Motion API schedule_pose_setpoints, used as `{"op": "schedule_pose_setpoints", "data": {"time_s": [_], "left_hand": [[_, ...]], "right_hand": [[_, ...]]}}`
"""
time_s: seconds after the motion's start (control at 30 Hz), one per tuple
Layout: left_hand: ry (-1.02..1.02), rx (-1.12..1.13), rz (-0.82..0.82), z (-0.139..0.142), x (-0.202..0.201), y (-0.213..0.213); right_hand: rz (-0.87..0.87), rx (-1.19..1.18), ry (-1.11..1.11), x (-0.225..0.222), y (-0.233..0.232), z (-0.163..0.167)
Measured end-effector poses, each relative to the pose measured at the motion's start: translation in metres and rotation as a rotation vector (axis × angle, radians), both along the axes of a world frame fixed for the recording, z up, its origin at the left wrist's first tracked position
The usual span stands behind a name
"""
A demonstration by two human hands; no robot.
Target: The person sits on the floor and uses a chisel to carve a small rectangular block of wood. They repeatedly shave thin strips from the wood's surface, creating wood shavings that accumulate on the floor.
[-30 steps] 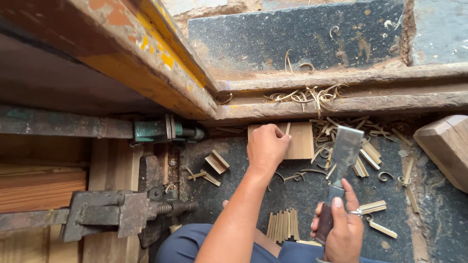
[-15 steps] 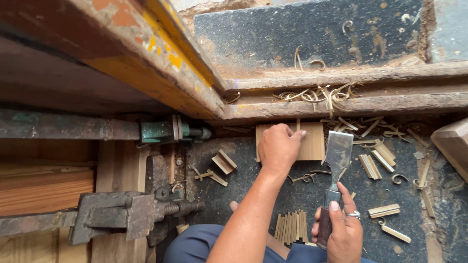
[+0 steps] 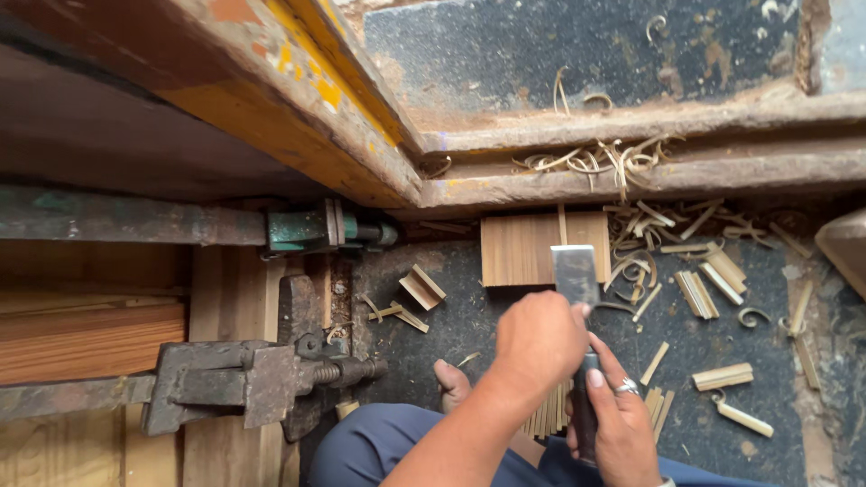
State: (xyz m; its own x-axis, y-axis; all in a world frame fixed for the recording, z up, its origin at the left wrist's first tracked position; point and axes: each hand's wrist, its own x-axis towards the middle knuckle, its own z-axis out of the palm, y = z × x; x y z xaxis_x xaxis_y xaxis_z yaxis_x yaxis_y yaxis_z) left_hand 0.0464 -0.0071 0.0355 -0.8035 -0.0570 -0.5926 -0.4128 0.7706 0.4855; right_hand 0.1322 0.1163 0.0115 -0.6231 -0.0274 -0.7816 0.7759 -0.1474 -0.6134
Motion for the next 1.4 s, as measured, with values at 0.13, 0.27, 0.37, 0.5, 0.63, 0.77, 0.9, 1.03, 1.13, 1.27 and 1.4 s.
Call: {"op": "schedule_pose_setpoints", "data": {"time_s": [0.13,0.27,0.37,0.5,0.63,0.77,0.9,1.03,1.13,1.27,1.4], "left_hand": [[-0.050,-0.015,0.008,-0.010,-0.004,0.003],[-0.014,-0.018,0.007,-0.013,-0.007,0.001],[-0.020,-0.006,-0.014,-0.012,-0.005,0.000],[-0.010,-0.004,-0.015,-0.012,-0.003,-0.001],[-0.030,-0.007,-0.004,-0.011,-0.006,0.000],[-0.037,-0.012,-0.010,-0.007,-0.007,-0.001],[-0.040,-0.014,-0.048,-0.004,-0.006,-0.002],[-0.081,-0.012,-0.031,-0.004,-0.007,-0.002],[-0.071,-0.007,0.000,-0.009,-0.008,0.000],[0.033,-0.013,-0.004,-0.020,-0.006,0.003],[0.044,-0.031,-0.004,-0.037,-0.013,0.006]], "right_hand": [[-0.003,0.040,-0.046,0.001,-0.005,-0.004],[-0.002,0.007,0.014,0.001,-0.007,-0.011],[-0.030,0.003,-0.003,0.005,-0.005,-0.015],[-0.041,-0.002,0.004,0.009,-0.003,-0.020],[-0.046,-0.009,0.020,0.008,-0.004,-0.024],[-0.044,-0.001,-0.012,0.008,-0.004,-0.024],[-0.034,0.016,-0.006,0.009,-0.004,-0.021],[-0.016,0.015,-0.022,0.007,-0.003,-0.018],[-0.027,0.008,-0.045,0.006,-0.001,-0.020],[-0.038,-0.052,-0.003,0.005,-0.003,-0.026],[-0.016,0.024,0.130,-0.006,-0.011,-0.033]]}}
